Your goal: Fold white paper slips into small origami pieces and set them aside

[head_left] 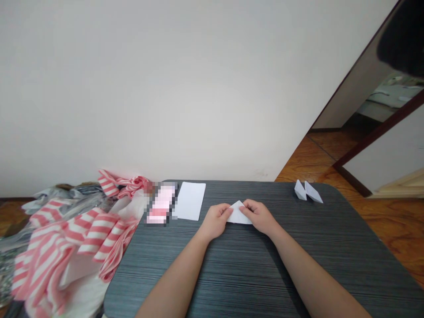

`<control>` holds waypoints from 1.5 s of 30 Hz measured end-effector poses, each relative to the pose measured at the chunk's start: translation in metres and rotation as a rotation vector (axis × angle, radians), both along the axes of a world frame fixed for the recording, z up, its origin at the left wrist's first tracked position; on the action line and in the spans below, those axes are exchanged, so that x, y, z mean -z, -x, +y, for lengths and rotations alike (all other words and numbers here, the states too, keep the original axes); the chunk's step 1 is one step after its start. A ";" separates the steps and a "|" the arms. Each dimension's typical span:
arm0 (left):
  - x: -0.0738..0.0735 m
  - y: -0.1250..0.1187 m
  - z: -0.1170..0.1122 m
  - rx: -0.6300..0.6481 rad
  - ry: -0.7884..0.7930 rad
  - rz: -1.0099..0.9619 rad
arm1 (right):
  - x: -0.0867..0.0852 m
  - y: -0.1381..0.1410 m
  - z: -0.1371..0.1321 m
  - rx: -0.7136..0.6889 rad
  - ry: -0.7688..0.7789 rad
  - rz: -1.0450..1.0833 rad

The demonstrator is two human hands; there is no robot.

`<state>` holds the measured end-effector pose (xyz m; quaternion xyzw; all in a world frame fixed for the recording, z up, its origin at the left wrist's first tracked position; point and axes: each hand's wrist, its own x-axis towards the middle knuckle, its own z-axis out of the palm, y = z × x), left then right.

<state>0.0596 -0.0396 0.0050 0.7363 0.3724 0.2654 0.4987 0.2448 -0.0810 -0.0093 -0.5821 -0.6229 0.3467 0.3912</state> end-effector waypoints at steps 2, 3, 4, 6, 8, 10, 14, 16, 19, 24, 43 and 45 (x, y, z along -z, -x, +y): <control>0.001 0.000 0.001 0.004 0.050 -0.030 | -0.001 0.000 0.000 -0.012 0.005 0.018; 0.001 0.000 0.001 0.001 0.077 -0.047 | -0.001 -0.001 0.000 -0.016 0.012 0.029; 0.002 0.000 0.002 -0.003 0.099 -0.063 | -0.001 -0.001 0.000 -0.017 0.020 0.039; 0.004 0.000 0.002 -0.019 0.131 -0.089 | -0.001 -0.001 0.000 -0.011 0.035 0.051; 0.005 -0.001 0.001 -0.028 0.148 -0.097 | 0.000 -0.002 0.000 0.008 0.038 0.054; 0.005 -0.002 0.000 -0.030 0.151 -0.101 | 0.001 -0.002 0.000 0.028 0.037 0.056; 0.003 -0.001 0.000 -0.020 0.127 -0.103 | 0.001 -0.003 0.000 0.034 0.049 0.057; 0.002 0.000 0.001 -0.003 0.114 -0.106 | 0.002 -0.004 0.001 0.031 0.054 0.057; 0.002 0.000 0.002 0.009 0.111 -0.118 | 0.003 -0.004 0.001 0.027 0.063 0.068; 0.005 0.000 0.001 0.001 0.126 -0.117 | 0.004 -0.003 0.000 0.021 0.075 0.082; 0.006 0.002 0.004 -0.068 0.049 -0.012 | 0.006 0.002 -0.005 -0.101 0.045 0.272; 0.005 0.002 0.004 -0.065 0.076 -0.045 | 0.005 0.002 -0.007 -0.116 0.034 0.214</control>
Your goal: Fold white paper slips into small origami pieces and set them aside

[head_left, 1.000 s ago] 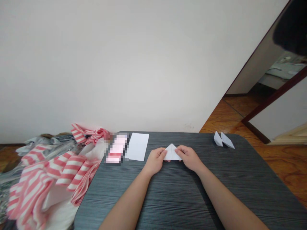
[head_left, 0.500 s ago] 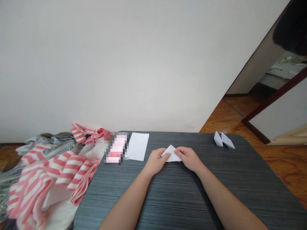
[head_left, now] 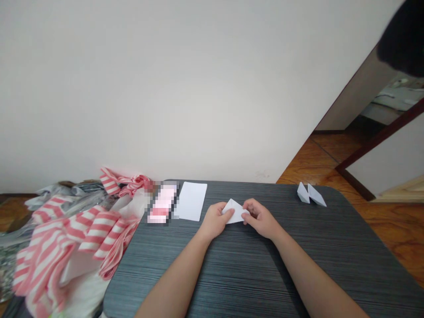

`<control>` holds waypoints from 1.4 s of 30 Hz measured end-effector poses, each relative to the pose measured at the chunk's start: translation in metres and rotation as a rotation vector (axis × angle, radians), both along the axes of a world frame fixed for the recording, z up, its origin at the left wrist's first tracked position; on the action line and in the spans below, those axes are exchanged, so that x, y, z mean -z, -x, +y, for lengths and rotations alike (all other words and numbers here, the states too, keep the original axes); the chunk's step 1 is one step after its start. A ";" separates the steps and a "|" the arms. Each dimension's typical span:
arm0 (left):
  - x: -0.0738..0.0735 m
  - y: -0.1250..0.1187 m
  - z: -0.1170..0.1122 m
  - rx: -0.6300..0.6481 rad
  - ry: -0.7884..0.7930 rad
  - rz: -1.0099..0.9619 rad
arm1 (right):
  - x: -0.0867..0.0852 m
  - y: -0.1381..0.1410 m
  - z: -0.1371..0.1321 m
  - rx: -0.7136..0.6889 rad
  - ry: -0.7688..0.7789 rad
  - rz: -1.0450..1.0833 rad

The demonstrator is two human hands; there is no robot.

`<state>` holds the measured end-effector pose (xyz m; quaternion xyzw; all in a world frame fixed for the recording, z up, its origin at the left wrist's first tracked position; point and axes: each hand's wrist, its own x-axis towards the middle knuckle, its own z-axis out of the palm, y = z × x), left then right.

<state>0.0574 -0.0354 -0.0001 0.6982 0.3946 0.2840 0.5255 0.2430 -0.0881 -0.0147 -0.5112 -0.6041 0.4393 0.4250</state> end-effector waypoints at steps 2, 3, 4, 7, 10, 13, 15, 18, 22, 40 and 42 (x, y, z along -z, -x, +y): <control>-0.001 0.000 0.000 0.001 0.015 -0.026 | -0.002 0.000 -0.001 -0.021 -0.024 -0.113; -0.001 0.000 0.000 -0.001 0.016 -0.033 | -0.004 0.000 -0.002 -0.032 -0.035 -0.161; -0.002 0.000 0.000 -0.005 0.014 -0.034 | -0.006 0.000 -0.002 -0.035 -0.046 -0.196; -0.002 0.001 0.000 -0.010 0.001 -0.022 | -0.010 0.000 -0.001 -0.045 -0.062 -0.256; -0.001 0.001 0.000 0.007 -0.013 -0.015 | -0.011 0.000 0.000 -0.058 -0.080 -0.294; -0.001 0.002 0.001 0.014 -0.024 -0.009 | -0.013 0.000 -0.001 -0.065 -0.107 -0.330; -0.001 0.002 0.001 0.015 -0.029 -0.004 | -0.013 0.000 -0.001 -0.065 -0.129 -0.350; 0.000 0.002 0.001 0.021 -0.036 -0.002 | -0.014 0.000 -0.001 -0.065 -0.164 -0.370; 0.005 0.002 0.001 0.019 -0.038 0.006 | -0.012 0.000 0.000 -0.068 -0.199 -0.383; 0.002 0.001 -0.002 0.042 -0.100 0.088 | -0.013 0.003 0.001 -0.033 -0.255 -0.287; 0.001 0.000 -0.002 0.040 -0.103 0.095 | -0.013 0.004 0.001 -0.023 -0.247 -0.286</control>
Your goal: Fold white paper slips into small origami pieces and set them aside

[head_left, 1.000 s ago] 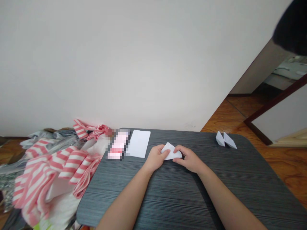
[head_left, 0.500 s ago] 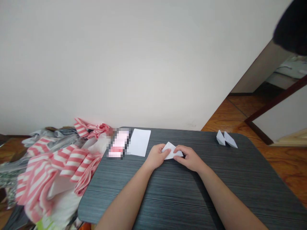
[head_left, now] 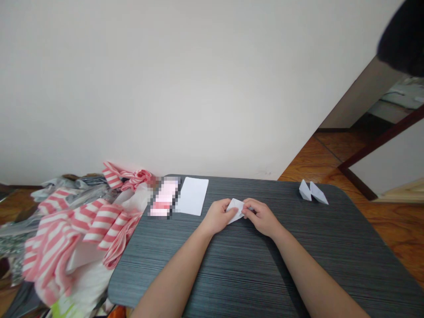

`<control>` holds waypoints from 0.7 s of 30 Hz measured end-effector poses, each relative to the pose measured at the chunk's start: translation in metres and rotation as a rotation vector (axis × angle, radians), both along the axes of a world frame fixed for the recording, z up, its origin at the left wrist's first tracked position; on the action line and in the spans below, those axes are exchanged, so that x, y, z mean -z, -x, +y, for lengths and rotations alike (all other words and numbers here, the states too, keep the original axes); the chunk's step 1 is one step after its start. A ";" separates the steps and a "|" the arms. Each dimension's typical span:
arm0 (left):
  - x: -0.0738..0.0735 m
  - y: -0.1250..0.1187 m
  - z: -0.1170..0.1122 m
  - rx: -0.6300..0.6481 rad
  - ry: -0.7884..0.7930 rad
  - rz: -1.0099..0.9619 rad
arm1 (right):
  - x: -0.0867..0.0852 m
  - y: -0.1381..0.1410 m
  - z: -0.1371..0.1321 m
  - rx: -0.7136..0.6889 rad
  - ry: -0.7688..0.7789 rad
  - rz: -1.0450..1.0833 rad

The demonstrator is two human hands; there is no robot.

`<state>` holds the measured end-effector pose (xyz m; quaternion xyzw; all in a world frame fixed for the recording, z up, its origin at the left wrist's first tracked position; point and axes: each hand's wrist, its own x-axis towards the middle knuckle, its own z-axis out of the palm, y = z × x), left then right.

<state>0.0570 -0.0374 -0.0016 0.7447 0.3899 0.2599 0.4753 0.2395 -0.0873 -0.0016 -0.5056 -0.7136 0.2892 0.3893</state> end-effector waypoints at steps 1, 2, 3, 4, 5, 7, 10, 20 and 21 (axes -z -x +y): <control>0.000 0.000 0.000 0.002 0.000 0.003 | 0.000 0.000 0.000 0.007 0.005 -0.004; -0.001 0.000 0.000 0.006 -0.001 0.006 | 0.000 0.000 0.000 0.015 0.012 -0.010; -0.001 0.000 -0.001 0.012 -0.002 0.009 | 0.000 0.001 0.000 0.025 0.019 -0.018; -0.002 0.000 -0.001 0.019 -0.002 0.012 | 0.001 0.001 0.000 0.038 0.026 -0.026; -0.002 0.001 -0.001 0.024 -0.001 0.015 | 0.001 0.001 0.000 0.054 0.032 -0.034; -0.003 0.001 -0.001 0.025 0.006 0.012 | 0.002 0.001 0.000 0.089 0.043 -0.045; -0.005 0.000 -0.003 0.022 0.045 -0.046 | 0.003 0.000 0.000 0.147 0.054 -0.042; -0.008 0.000 -0.005 0.058 0.057 -0.111 | 0.006 0.000 0.001 0.221 0.108 0.002; -0.007 0.000 -0.005 0.057 0.062 -0.107 | 0.006 0.000 0.001 0.222 0.115 0.003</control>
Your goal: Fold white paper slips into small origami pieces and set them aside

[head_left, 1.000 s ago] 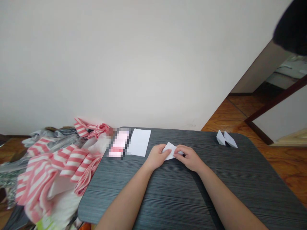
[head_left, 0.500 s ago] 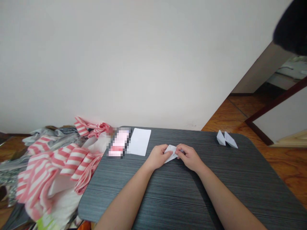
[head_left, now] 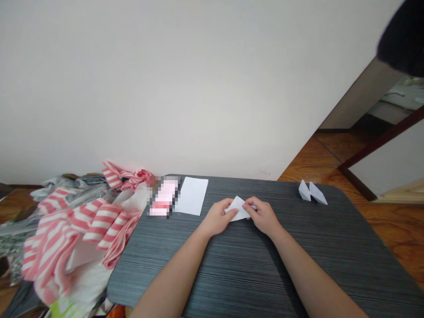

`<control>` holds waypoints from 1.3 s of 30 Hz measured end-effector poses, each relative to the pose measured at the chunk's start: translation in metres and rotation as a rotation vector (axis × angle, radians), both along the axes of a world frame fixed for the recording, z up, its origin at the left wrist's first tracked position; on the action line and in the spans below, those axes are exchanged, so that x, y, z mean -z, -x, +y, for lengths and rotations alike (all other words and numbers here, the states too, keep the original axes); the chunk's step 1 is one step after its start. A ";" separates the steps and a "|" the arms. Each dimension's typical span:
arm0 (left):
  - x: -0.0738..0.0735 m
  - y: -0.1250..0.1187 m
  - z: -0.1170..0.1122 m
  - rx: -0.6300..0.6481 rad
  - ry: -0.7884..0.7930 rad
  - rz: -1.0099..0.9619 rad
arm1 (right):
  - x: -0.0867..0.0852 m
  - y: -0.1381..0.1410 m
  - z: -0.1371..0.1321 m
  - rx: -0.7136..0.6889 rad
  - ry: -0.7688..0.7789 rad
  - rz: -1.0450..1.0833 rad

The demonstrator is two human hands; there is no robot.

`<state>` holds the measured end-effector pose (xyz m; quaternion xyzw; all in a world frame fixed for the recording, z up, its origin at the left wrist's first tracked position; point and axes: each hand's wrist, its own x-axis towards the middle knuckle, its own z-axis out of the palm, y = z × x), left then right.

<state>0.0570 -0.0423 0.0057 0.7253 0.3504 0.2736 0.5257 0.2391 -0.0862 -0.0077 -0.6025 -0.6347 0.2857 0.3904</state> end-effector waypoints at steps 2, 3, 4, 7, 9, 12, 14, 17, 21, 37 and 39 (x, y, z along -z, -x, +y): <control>0.001 0.001 0.001 -0.001 -0.002 0.009 | 0.000 0.000 0.000 0.002 0.009 -0.005; 0.001 0.001 0.002 -0.001 -0.008 0.015 | 0.000 0.000 0.000 0.005 0.010 -0.009; 0.001 0.001 0.002 -0.001 -0.016 0.019 | 0.000 0.000 0.000 0.008 0.009 -0.008; 0.002 0.001 0.002 -0.010 -0.019 0.025 | 0.003 -0.002 0.000 0.009 0.001 0.044; 0.002 0.001 0.002 -0.026 -0.002 0.018 | 0.005 -0.003 0.001 -0.018 0.015 0.109; 0.003 0.001 0.003 -0.031 0.022 -0.001 | 0.007 -0.005 0.001 -0.080 0.079 0.165; 0.004 0.001 0.003 -0.022 0.024 -0.010 | 0.006 -0.005 0.001 -0.092 0.126 0.159; 0.004 0.002 0.004 -0.005 0.022 -0.021 | 0.002 -0.005 0.000 -0.082 0.181 0.140; 0.003 0.002 0.004 0.008 0.029 -0.016 | -0.001 -0.004 0.000 -0.087 0.229 0.174; 0.000 0.000 0.000 -0.030 0.001 0.096 | 0.001 -0.004 0.001 -0.114 0.255 0.218; 0.001 0.001 0.001 -0.026 -0.023 0.099 | 0.004 -0.005 0.002 -0.120 0.263 0.219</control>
